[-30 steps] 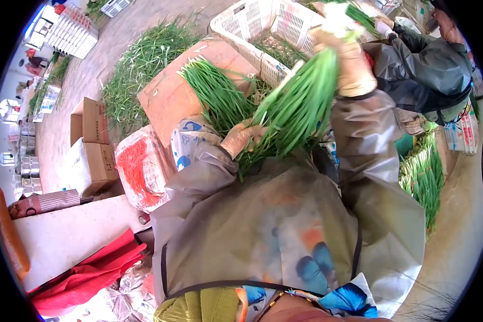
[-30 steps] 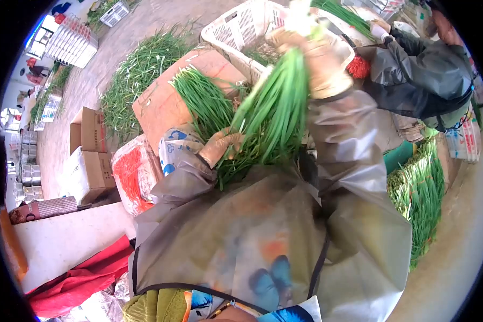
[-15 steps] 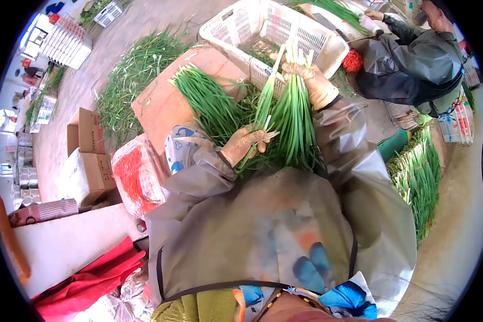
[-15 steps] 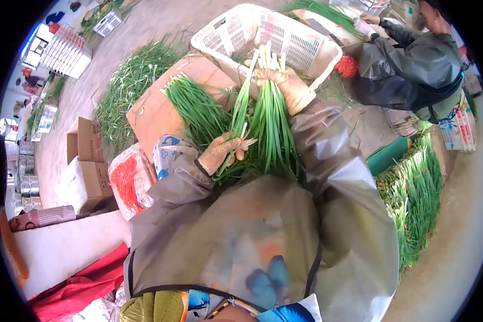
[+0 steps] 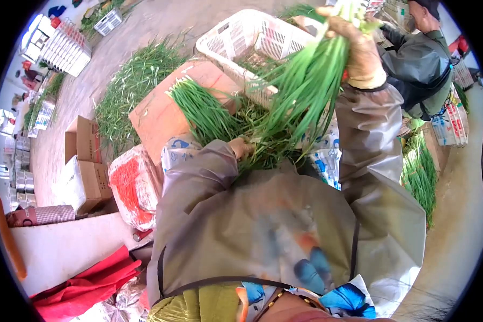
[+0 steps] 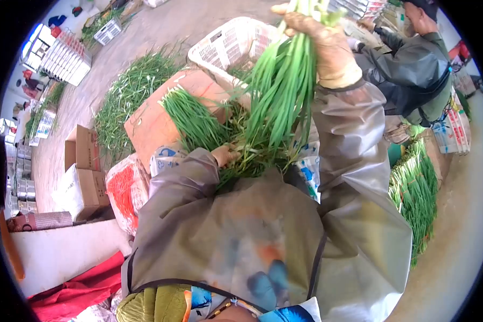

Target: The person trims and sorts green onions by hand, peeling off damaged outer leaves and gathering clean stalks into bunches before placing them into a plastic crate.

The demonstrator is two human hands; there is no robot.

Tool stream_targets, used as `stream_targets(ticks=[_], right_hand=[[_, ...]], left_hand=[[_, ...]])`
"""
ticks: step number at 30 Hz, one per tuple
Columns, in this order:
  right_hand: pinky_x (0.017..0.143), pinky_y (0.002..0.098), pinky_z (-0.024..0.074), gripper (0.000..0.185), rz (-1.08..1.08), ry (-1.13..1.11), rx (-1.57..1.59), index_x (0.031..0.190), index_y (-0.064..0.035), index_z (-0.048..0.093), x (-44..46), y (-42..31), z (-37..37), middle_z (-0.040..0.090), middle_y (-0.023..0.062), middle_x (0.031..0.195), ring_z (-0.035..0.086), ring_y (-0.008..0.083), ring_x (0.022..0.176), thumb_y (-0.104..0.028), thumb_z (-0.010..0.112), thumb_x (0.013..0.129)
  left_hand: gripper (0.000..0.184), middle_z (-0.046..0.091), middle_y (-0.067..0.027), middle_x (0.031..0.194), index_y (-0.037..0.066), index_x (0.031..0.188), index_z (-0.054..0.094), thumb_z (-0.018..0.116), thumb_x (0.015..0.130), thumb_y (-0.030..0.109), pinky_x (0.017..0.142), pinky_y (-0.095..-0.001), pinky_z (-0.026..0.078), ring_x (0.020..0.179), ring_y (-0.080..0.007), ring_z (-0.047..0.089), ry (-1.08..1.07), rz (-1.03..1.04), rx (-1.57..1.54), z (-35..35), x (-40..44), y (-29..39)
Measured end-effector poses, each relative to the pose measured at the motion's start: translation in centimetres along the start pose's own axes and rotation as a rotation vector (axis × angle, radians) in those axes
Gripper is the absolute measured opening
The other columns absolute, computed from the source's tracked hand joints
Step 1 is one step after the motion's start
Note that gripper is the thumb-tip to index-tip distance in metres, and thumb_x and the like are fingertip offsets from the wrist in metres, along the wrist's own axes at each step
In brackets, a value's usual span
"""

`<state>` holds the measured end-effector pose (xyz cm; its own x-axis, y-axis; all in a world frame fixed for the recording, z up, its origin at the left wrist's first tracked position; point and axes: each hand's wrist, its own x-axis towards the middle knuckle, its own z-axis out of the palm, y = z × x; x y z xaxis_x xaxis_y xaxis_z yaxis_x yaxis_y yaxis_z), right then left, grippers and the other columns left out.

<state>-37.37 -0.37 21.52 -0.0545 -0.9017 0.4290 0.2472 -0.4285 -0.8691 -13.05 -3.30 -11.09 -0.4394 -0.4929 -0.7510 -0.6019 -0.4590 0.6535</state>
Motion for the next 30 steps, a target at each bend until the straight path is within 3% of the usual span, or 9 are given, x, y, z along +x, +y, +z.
stream_targets(ticks=[4, 11, 12, 17, 22, 23, 24, 28, 30], right_hand=[[0.063, 0.0217, 0.0454, 0.021, 0.047, 0.063, -0.2, 0.099, -0.0004, 0.061, 0.2, -0.6, -0.1, 0.06, 0.0025, 0.079, 0.054, 0.0102, 0.069, -0.009, 0.059, 0.08], [0.058, 0.0268, 0.0507, 0.016, 0.048, 0.014, -0.141, 0.096, 0.0035, 0.058, 2.0, -2.5, -0.1, 0.061, 0.0083, 0.072, 0.061, 0.0167, 0.064, -0.001, 0.056, 0.08], [0.058, 0.0276, 0.0516, 0.016, 0.038, -0.035, -0.16, 0.095, 0.0039, 0.058, 2.7, -2.6, -0.3, 0.06, 0.0082, 0.072, 0.06, 0.0169, 0.064, -0.002, 0.055, 0.081], [0.063, 0.0209, 0.0456, 0.025, -0.104, -0.127, -0.394, 0.1, 0.0, 0.061, 4.3, 0.2, -1.0, 0.062, 0.0048, 0.086, 0.055, 0.0097, 0.071, -0.015, 0.062, 0.081], [0.073, 0.0264, 0.0466, 0.029, 0.126, -0.283, -0.121, 0.101, 0.0009, 0.06, 2.2, 2.9, 4.5, 0.064, 0.0086, 0.092, 0.058, 0.015, 0.082, -0.017, 0.064, 0.078], [0.072, 0.027, 0.0471, 0.03, 0.188, -0.272, 0.006, 0.1, 0.001, 0.06, 1.6, 3.5, 6.2, 0.064, 0.0086, 0.09, 0.059, 0.0157, 0.081, -0.016, 0.064, 0.076], [0.071, 0.0276, 0.0475, 0.03, 0.247, -0.261, 0.133, 0.1, 0.001, 0.06, 1.1, 4.0, 7.8, 0.064, 0.0087, 0.088, 0.059, 0.0163, 0.081, -0.014, 0.065, 0.075], [0.071, 0.0254, 0.0476, 0.024, 0.208, -0.081, 0.025, 0.099, 0.0008, 0.059, -0.7, 6.5, 11.7, 0.061, 0.0062, 0.082, 0.058, 0.0143, 0.079, -0.012, 0.061, 0.079], [0.073, 0.0277, 0.0472, 0.021, 0.045, 0.08, -0.102, 0.1, 0.0007, 0.059, -0.2, 10.7, 11.0, 0.061, 0.0067, 0.082, 0.058, 0.0147, 0.079, -0.012, 0.058, 0.083]], left_hand=[[0.059, 0.05, -0.0191, 0.121, 0.005, 0.127, 0.04, 0.062, 0.079, 0.032, 0.088, -0.0437, 0.04, 0.108, -0.034, 0.051, 0.083, 0.257, 0.792, -0.4, -0.2, 1.3], [0.048, 0.058, -0.0174, 0.095, 0.002, 0.116, 0.047, 0.063, 0.075, 0.021, 0.07, -0.0405, 0.049, 0.09, -0.0302, 0.059, 0.047, 0.163, 1.494, -5.4, -6.1, 1.3], [0.043, 0.06, -0.0138, 0.089, 0.003, 0.114, 0.051, 0.062, 0.075, 0.019, 0.065, -0.0378, 0.05, 0.081, -0.0258, 0.061, -0.668, -0.007, 0.822, -9.1, -1.6, -2.8], [0.031, 0.063, -0.0069, 0.079, 0.004, 0.109, 0.057, 0.061, 0.08, 0.013, 0.045, -0.0203, 0.045, 0.06, -0.0116, 0.06, -0.584, 0.075, 0.279, -6.8, -19.6, 9.4], [0.042, 0.061, -0.0102, 0.093, 0.001, 0.12, 0.047, 0.057, 0.083, 0.018, 0.056, -0.0237, 0.048, 0.074, -0.0166, 0.06, -0.217, 1.441, -0.162, -10.1, -21.9, 14.9], [0.048, 0.06, -0.0091, 0.093, 0.002, 0.124, 0.042, 0.06, 0.081, 0.013, 0.069, -0.0252, 0.048, 0.08, -0.0181, 0.058, 0.142, 1.439, -0.306, -7.6, -23.7, 16.4], [0.052, 0.059, -0.0082, 0.094, 0.003, 0.126, 0.04, 0.062, 0.079, 0.009, 0.08, -0.0275, 0.046, 0.086, -0.0197, 0.057, 0.137, 1.364, -0.4, -6.9, -23.8, 17.8], [0.038, 0.06, -0.0116, 0.096, 0.002, 0.111, 0.05, 0.064, 0.076, 0.006, 0.07, -0.031, 0.051, 0.08, -0.0215, 0.06, -0.515, 1.086, -0.813, -2.8, -20.2, 16.0], [0.035, 0.06, -0.0135, 0.099, -0.001, 0.104, 0.053, 0.066, 0.074, 0.011, 0.065, -0.0302, 0.052, 0.081, -0.0203, 0.06, -0.514, 0.668, -0.712, -3.4, -17.7, 13.2]])
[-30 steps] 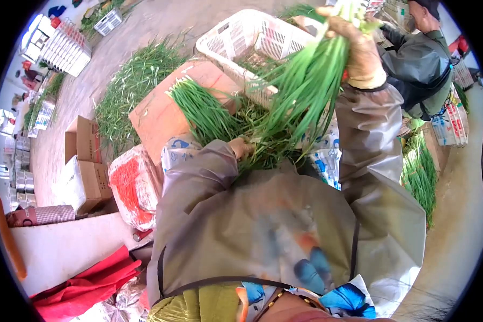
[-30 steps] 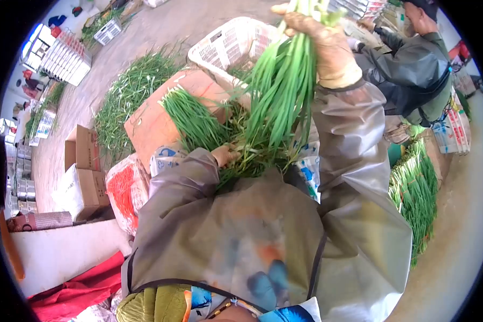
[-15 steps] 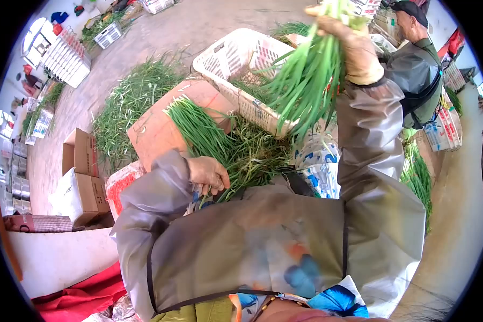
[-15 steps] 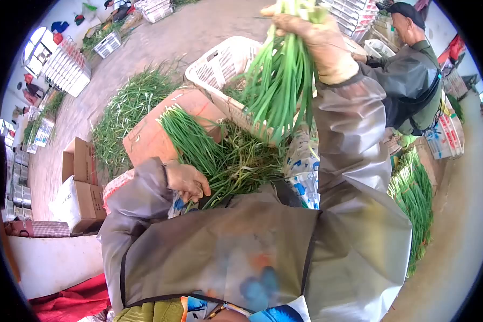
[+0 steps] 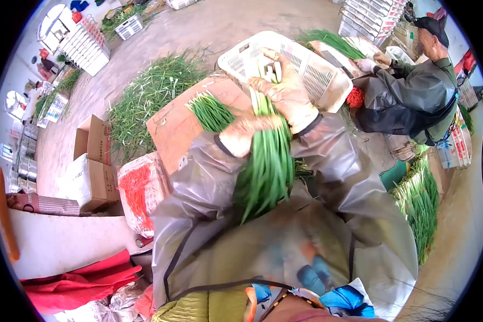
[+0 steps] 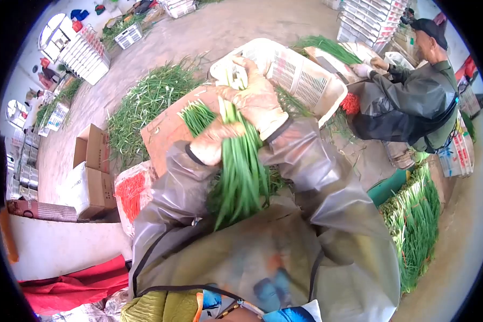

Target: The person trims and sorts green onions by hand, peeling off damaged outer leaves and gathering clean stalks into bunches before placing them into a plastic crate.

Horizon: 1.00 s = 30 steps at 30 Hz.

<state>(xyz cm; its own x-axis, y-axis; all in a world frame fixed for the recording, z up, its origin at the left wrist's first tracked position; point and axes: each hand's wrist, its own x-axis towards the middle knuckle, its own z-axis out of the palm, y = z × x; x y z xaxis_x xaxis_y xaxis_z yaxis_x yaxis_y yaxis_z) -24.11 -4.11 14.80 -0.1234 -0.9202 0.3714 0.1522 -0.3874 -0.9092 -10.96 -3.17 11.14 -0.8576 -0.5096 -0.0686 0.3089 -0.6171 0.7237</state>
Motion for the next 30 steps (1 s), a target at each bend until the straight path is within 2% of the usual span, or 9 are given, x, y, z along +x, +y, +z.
stream_targets(ticks=[4, 9, 12, 15, 18, 22, 26, 28, 30], right_hand=[[0.073, 0.0321, 0.0465, 0.031, 0.044, -0.156, -0.836, 0.1, -0.0012, 0.059, 1.8, 4.0, -3.5, 0.065, 0.0121, 0.085, 0.062, 0.0224, 0.083, -0.028, 0.054, 0.085], [0.078, 0.03, 0.046, 0.05, 0.13, -0.174, -0.21, 0.109, -0.0033, 0.058, 6.6, 5.7, -7.0, 0.062, 0.0114, 0.102, 0.059, 0.0201, 0.091, -0.046, 0.054, 0.084], [0.082, 0.0325, 0.0448, 0.057, 0.461, -0.593, -0.324, 0.111, -0.003, 0.057, 4.5, 2.9, -3.3, 0.059, 0.0145, 0.108, 0.058, 0.0215, 0.094, -0.052, 0.052, 0.083], [0.084, 0.0364, 0.0453, 0.053, 0.209, -0.89, -0.834, 0.111, -0.0069, 0.058, 1.6, 2.5, -0.8, 0.061, 0.0155, 0.1, 0.058, 0.0254, 0.091, -0.052, 0.051, 0.083], [0.081, 0.0367, 0.0465, 0.052, 0.555, -0.69, -0.667, 0.11, -0.0074, 0.058, 0.8, 1.6, -0.4, 0.062, 0.0151, 0.095, 0.058, 0.0252, 0.089, -0.051, 0.052, 0.083], [0.063, 0.0228, 0.0456, 0.042, -0.07, -0.342, -0.252, 0.103, -0.0032, 0.058, 2.9, 3.3, -3.6, 0.063, 0.0059, 0.087, 0.057, 0.0103, 0.075, -0.041, 0.044, 0.091], [0.065, 0.0246, 0.0465, 0.034, 0.241, -0.443, -0.24, 0.096, -0.0028, 0.057, -1.2, 0.3, -6.1, 0.062, 0.006, 0.084, 0.058, 0.0129, 0.073, -0.036, 0.056, 0.086], [0.066, 0.0285, 0.0475, 0.033, 0.146, -0.61, -1.015, 0.095, -0.005, 0.057, -3.1, -1.8, -4.5, 0.061, 0.0079, 0.079, 0.059, 0.0157, 0.071, -0.032, 0.066, 0.079], [0.064, 0.0341, 0.0468, 0.028, 0.051, -0.593, -1.025, 0.091, -0.0053, 0.058, -4.2, -0.6, -4.7, 0.061, 0.0088, 0.076, 0.059, 0.0213, 0.069, -0.026, 0.068, 0.075]], left_hand=[[0.055, 0.061, -0.0092, 0.091, 0.004, 0.122, 0.045, 0.067, 0.072, 0.01, 0.068, -0.0316, 0.051, 0.076, -0.0188, 0.061, 0.106, 0.0, -0.04, -0.6, -1.0, -3.4], [0.063, 0.06, -0.0087, 0.091, 0.007, 0.128, 0.04, 0.067, 0.071, 0.01, 0.073, -0.032, 0.05, 0.079, -0.0195, 0.06, 0.033, -0.059, -0.103, -1.7, -2.5, -3.9], [0.064, 0.06, -0.0117, 0.096, 0.006, 0.128, 0.04, 0.068, 0.071, 0.014, 0.078, -0.036, 0.05, 0.087, -0.0216, 0.06, 0.053, -0.048, -0.157, -2.2, -2.3, -4.2], [0.066, 0.055, -0.0143, 0.11, 0.004, 0.127, 0.039, 0.068, 0.071, 0.023, 0.083, -0.0398, 0.048, 0.097, -0.0239, 0.056, -0.012, 0.036, -0.224, -2.5, -2.3, -4.9], [0.068, 0.056, -0.0122, 0.107, 0.004, 0.128, 0.039, 0.068, 0.07, 0.023, 0.082, -0.0383, 0.048, 0.095, -0.0226, 0.056, 0.085, 0.029, -0.217, -2.5, -2.3, -5.7], [0.069, 0.057, -0.008, 0.095, 0.004, 0.13, 0.037, 0.068, 0.07, 0.019, 0.078, -0.0335, 0.049, 0.087, -0.0197, 0.057, 0.065, 0.042, -0.198, -2.8, -2.3, -4.9], [0.068, 0.058, -0.009, 0.098, 0.004, 0.128, 0.038, 0.069, 0.069, 0.016, 0.078, -0.0346, 0.05, 0.088, -0.0208, 0.057, 0.056, 0.049, -0.266, -3.5, -2.4, -4.6], [0.064, 0.058, -0.011, 0.102, 0.002, 0.125, 0.04, 0.069, 0.07, 0.017, 0.08, -0.0368, 0.049, 0.09, -0.0231, 0.057, 0.122, 0.04, -0.26, -4.0, -2.2, -5.3], [0.059, 0.057, -0.0131, 0.105, 0.001, 0.122, 0.042, 0.068, 0.072, 0.019, 0.083, -0.0385, 0.048, 0.093, -0.0256, 0.057, 0.066, 0.092, -0.292, -4.5, -1.4, -6.1]])
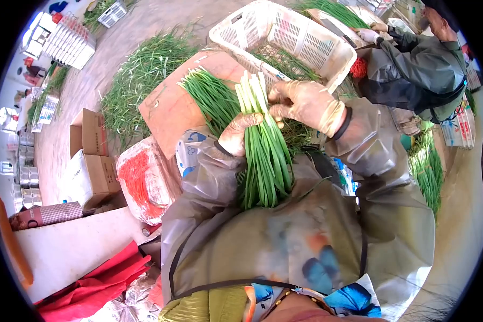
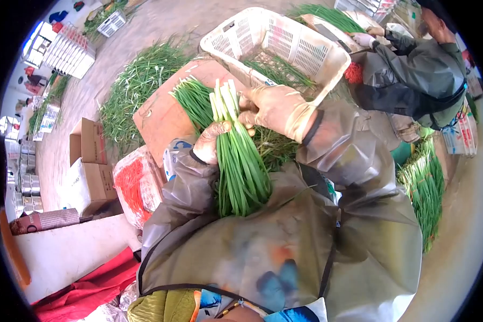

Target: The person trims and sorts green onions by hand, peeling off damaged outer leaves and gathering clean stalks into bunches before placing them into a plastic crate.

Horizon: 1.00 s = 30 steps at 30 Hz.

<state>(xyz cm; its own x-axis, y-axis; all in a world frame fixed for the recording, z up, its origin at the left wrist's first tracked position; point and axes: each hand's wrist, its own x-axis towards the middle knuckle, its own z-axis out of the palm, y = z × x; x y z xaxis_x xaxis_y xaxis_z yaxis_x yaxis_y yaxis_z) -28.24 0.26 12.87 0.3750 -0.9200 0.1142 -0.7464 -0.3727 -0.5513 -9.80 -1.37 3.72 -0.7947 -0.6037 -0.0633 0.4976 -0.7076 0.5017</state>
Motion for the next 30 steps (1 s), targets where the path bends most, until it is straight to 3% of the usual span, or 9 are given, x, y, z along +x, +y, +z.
stream_targets(ticks=[3, 6, 12, 14, 18, 20, 22, 26, 30], right_hand=[[0.057, 0.0293, 0.0446, 0.017, -0.097, 0.152, -0.24, 0.088, -0.0062, 0.059, -0.1, 0.9, 0.5, 0.06, 0.0043, 0.074, 0.057, 0.0162, 0.064, -0.019, 0.064, 0.079], [0.049, 0.0179, 0.0364, 0.01, 0.113, -0.192, 0.918, 0.091, -0.0051, 0.059, -0.3, 1.6, -1.4, 0.06, -0.0011, 0.079, 0.046, 0.0045, 0.056, -0.014, 0.055, 0.087], [0.04, 0.018, 0.0266, 0.007, -0.044, 0.086, 1.507, 0.087, -0.0081, 0.059, -2.4, 3.9, -4.7, 0.04, -0.0052, 0.055, 0.033, 0.0034, 0.043, -0.015, 0.059, 0.084], [0.043, 0.0181, 0.0324, 0.013, -0.098, 0.064, 1.456, 0.093, -0.009, 0.06, -3.2, 7.5, -4.2, 0.046, -0.0033, 0.057, 0.038, 0.0057, 0.045, -0.017, 0.059, 0.083], [0.063, 0.0222, 0.0433, 0.028, 0.437, 0.099, -0.504, 0.109, -0.0068, 0.057, -5.9, 13.9, 0.3, 0.058, 0.0013, 0.079, 0.053, 0.0122, 0.069, -0.015, 0.058, 0.082], [0.072, 0.0245, 0.0451, 0.033, 0.361, 0.185, -0.448, 0.109, -0.0012, 0.057, -6.2, 15.1, 0.3, 0.062, 0.0076, 0.089, 0.058, 0.0157, 0.08, -0.014, 0.064, 0.079], [0.08, 0.0308, 0.044, 0.038, 0.64, 0.022, 0.47, 0.111, -0.0036, 0.056, -6.0, 14.6, -0.5, 0.061, 0.0158, 0.099, 0.058, 0.0248, 0.093, -0.016, 0.063, 0.075], [0.071, 0.0293, 0.0457, 0.033, 0.57, 0.054, -0.082, 0.107, -0.0055, 0.058, -7.4, 17.5, 2.4, 0.063, 0.0092, 0.084, 0.059, 0.0185, 0.075, -0.011, 0.063, 0.075], [0.064, 0.0267, 0.0456, 0.013, 0.695, 0.016, 0.477, 0.086, -0.004, 0.061, -8.0, 17.1, 3.5, 0.06, 0.0053, 0.073, 0.055, 0.0135, 0.065, -0.013, 0.062, 0.076]], left_hand=[[0.057, 0.057, -0.0136, 0.106, 0.0, 0.121, 0.044, 0.067, 0.073, 0.023, 0.083, -0.0383, 0.047, 0.093, -0.0264, 0.057, -0.001, -0.034, 0.028, 0.3, -0.4, 0.0], [0.065, 0.058, -0.0118, 0.102, 0.001, 0.125, 0.041, 0.069, 0.071, 0.026, 0.08, -0.0356, 0.049, 0.091, -0.0246, 0.058, 0.01, -0.016, 0.071, 0.7, -0.6, 0.6], [0.074, 0.058, -0.0112, 0.098, 0.004, 0.132, 0.033, 0.069, 0.07, 0.019, 0.079, -0.0365, 0.05, 0.089, -0.0234, 0.059, -0.071, 0.021, 0.007, -0.2, -0.7, 1.0], [0.075, 0.058, -0.0084, 0.093, 0.004, 0.133, 0.032, 0.069, 0.07, 0.019, 0.074, -0.0339, 0.05, 0.083, -0.0212, 0.058, -0.039, 0.044, 0.019, 0.1, -0.9, 1.2], [0.064, 0.049, -0.0025, 0.076, 0.002, 0.117, 0.051, 0.072, 0.062, 0.027, 0.061, -0.0289, 0.04, 0.067, -0.0163, 0.047, -0.085, 0.119, 0.251, -0.8, -1.8, 3.7], [0.045, 0.052, -0.0048, 0.077, 0.003, 0.098, 0.058, 0.073, 0.062, 0.026, 0.06, -0.0291, 0.041, 0.066, -0.0183, 0.049, -0.085, 0.198, 0.401, -0.9, -2.4, 6.0], [0.03, 0.058, -0.0086, 0.087, 0.005, 0.086, 0.058, 0.072, 0.065, 0.02, 0.07, -0.0323, 0.045, 0.081, -0.0236, 0.056, -0.292, 0.388, 0.46, 0.5, -2.3, 9.7], [0.014, 0.056, -0.0108, 0.11, 0.006, 0.087, 0.058, 0.062, 0.074, 0.008, 0.102, -0.0475, 0.03, 0.118, -0.0278, 0.042, -0.029, 0.765, 0.093, 1.1, -3.8, 17.3], [0.012, 0.056, -0.009, 0.1, 0.006, 0.088, 0.057, 0.057, 0.077, 0.013, 0.101, -0.0488, 0.03, 0.111, -0.0273, 0.045, 0.29, 1.152, 0.071, -3.3, -5.8, 20.7]])
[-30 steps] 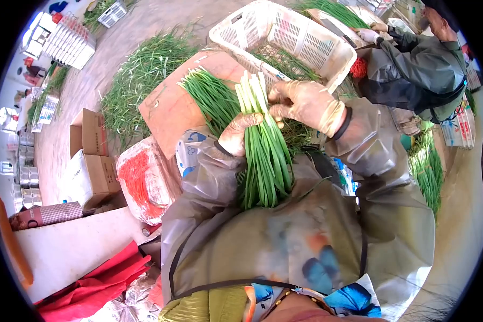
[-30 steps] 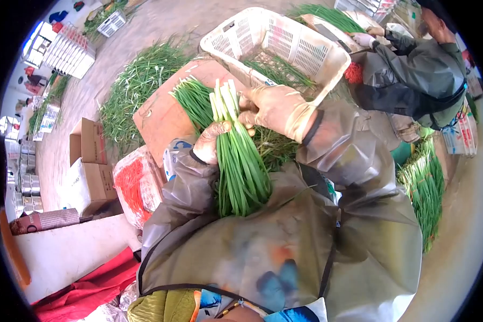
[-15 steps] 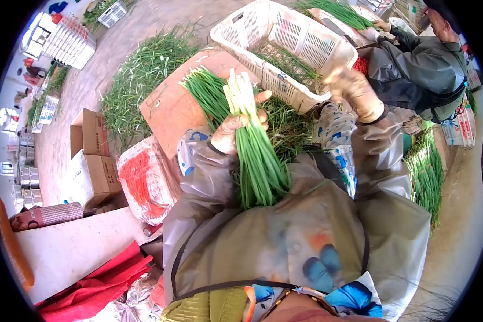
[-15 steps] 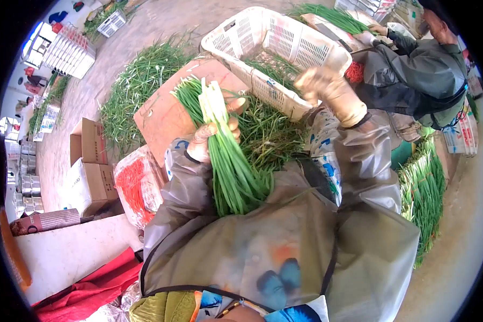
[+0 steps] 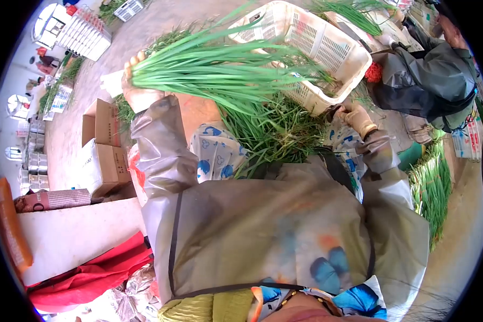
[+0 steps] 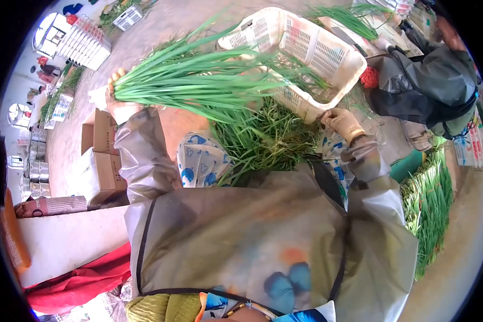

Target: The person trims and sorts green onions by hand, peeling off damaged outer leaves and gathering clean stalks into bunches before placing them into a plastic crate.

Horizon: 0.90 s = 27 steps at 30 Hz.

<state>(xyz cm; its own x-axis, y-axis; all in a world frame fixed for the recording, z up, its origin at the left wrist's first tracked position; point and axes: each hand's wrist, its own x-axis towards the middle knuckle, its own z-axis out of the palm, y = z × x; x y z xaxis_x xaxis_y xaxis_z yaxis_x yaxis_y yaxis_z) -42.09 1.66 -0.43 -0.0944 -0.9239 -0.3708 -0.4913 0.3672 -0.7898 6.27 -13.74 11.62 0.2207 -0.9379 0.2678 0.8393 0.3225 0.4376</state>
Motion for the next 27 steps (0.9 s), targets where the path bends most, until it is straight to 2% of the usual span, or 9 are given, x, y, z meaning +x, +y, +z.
stream_targets(ticks=[2, 4, 6, 8, 11, 17, 21, 24, 27], right_hand=[[0.062, 0.0256, 0.0447, 0.011, 0.033, 0.082, 0.006, 0.081, -0.0028, 0.06, -0.5, -0.5, 0.4, 0.058, 0.0034, 0.07, 0.053, 0.0114, 0.064, -0.013, 0.062, 0.077], [0.06, 0.0248, 0.044, 0.011, 0.02, 0.209, -0.136, 0.082, -0.002, 0.06, 0.1, 1.1, 0.0, 0.059, 0.0022, 0.071, 0.052, 0.0105, 0.063, -0.012, 0.061, 0.078], [0.06, 0.0249, 0.044, 0.013, -0.094, 0.222, -0.135, 0.087, -0.0022, 0.062, 0.0, 1.4, -0.6, 0.06, 0.0016, 0.073, 0.052, 0.0104, 0.062, -0.012, 0.061, 0.079], [0.061, 0.0252, 0.0442, 0.016, -0.063, 0.194, -0.061, 0.093, -0.0033, 0.062, 0.3, 1.2, -1.5, 0.061, 0.002, 0.075, 0.052, 0.0107, 0.063, -0.012, 0.06, 0.079], [0.06, 0.0231, 0.0438, 0.018, -0.055, 0.191, -0.021, 0.097, -0.0024, 0.062, 0.9, 1.1, -2.3, 0.061, 0.0026, 0.077, 0.051, 0.0091, 0.063, -0.011, 0.059, 0.081], [0.054, 0.0175, 0.0375, 0.016, -0.253, 0.112, 0.366, 0.097, -0.0047, 0.063, -1.4, -5.9, -0.9, 0.058, -0.0028, 0.079, 0.047, 0.0045, 0.06, -0.012, 0.055, 0.086], [0.069, 0.0222, 0.0447, 0.016, -0.677, 0.094, 0.175, 0.098, -0.0018, 0.06, -1.8, -11.2, 5.0, 0.059, 0.0, 0.088, 0.052, 0.0078, 0.081, -0.012, 0.056, 0.086], [0.067, 0.0227, 0.0438, 0.018, -0.646, 0.211, 0.11, 0.097, -0.0015, 0.06, -0.5, -12.1, 5.9, 0.06, 0.0039, 0.082, 0.053, 0.01, 0.074, -0.016, 0.056, 0.087], [0.068, 0.0253, 0.0432, 0.023, -0.596, 0.074, 0.141, 0.098, -0.0025, 0.061, 0.0, -11.2, 5.4, 0.06, 0.0048, 0.081, 0.052, 0.0117, 0.074, -0.022, 0.053, 0.089]], left_hand=[[0.013, 0.057, -0.0098, 0.089, 0.006, 0.087, 0.054, 0.054, 0.08, 0.016, 0.094, -0.0484, 0.037, 0.098, -0.0306, 0.051, -0.343, -0.089, -0.152, -4.7, 2.1, 1.6], [0.016, 0.056, -0.0062, 0.087, 0.009, 0.09, 0.056, 0.058, 0.079, 0.02, 0.093, -0.0494, 0.036, 0.097, -0.0284, 0.05, -0.265, -0.174, -0.053, -6.6, 1.8, 3.7], [0.015, 0.057, -0.0034, 0.088, 0.013, 0.089, 0.058, 0.064, 0.076, 0.02, 0.092, -0.0507, 0.037, 0.101, -0.0257, 0.047, -0.462, -0.083, -0.099, -7.3, 1.5, 4.3], [0.015, 0.057, -0.0009, 0.088, 0.015, 0.086, 0.06, 0.067, 0.073, 0.016, 0.091, -0.0511, 0.038, 0.103, -0.0238, 0.046, -0.434, -0.135, -0.071, -7.1, 0.8, 5.5], [0.014, 0.054, -0.0008, 0.081, 0.012, 0.081, 0.054, 0.064, 0.072, 0.012, 0.084, -0.0377, 0.041, 0.089, -0.0229, 0.05, -0.458, -0.138, -0.239, -4.6, -0.6, 4.8], [0.014, 0.052, -0.0018, 0.082, 0.012, 0.086, 0.054, 0.063, 0.076, 0.016, 0.086, -0.0384, 0.04, 0.091, -0.022, 0.049, -0.467, -0.016, -0.33, -2.2, -1.6, 3.3], [0.012, 0.052, -0.0035, 0.082, 0.01, 0.087, 0.052, 0.059, 0.079, 0.016, 0.088, -0.0361, 0.039, 0.086, -0.0179, 0.05, -0.479, -0.009, -0.316, -1.4, -1.7, 2.2], [0.012, 0.05, -0.0015, 0.079, 0.01, 0.085, 0.05, 0.059, 0.078, 0.013, 0.087, -0.0343, 0.039, 0.082, -0.0138, 0.049, -0.443, 0.059, -0.318, -1.2, -1.6, 1.2], [0.012, 0.048, -0.0006, 0.076, 0.011, 0.084, 0.048, 0.059, 0.078, 0.013, 0.087, -0.0342, 0.039, 0.079, -0.0126, 0.048, -0.422, -0.041, -0.301, 0.6, -3.7, 1.1]])
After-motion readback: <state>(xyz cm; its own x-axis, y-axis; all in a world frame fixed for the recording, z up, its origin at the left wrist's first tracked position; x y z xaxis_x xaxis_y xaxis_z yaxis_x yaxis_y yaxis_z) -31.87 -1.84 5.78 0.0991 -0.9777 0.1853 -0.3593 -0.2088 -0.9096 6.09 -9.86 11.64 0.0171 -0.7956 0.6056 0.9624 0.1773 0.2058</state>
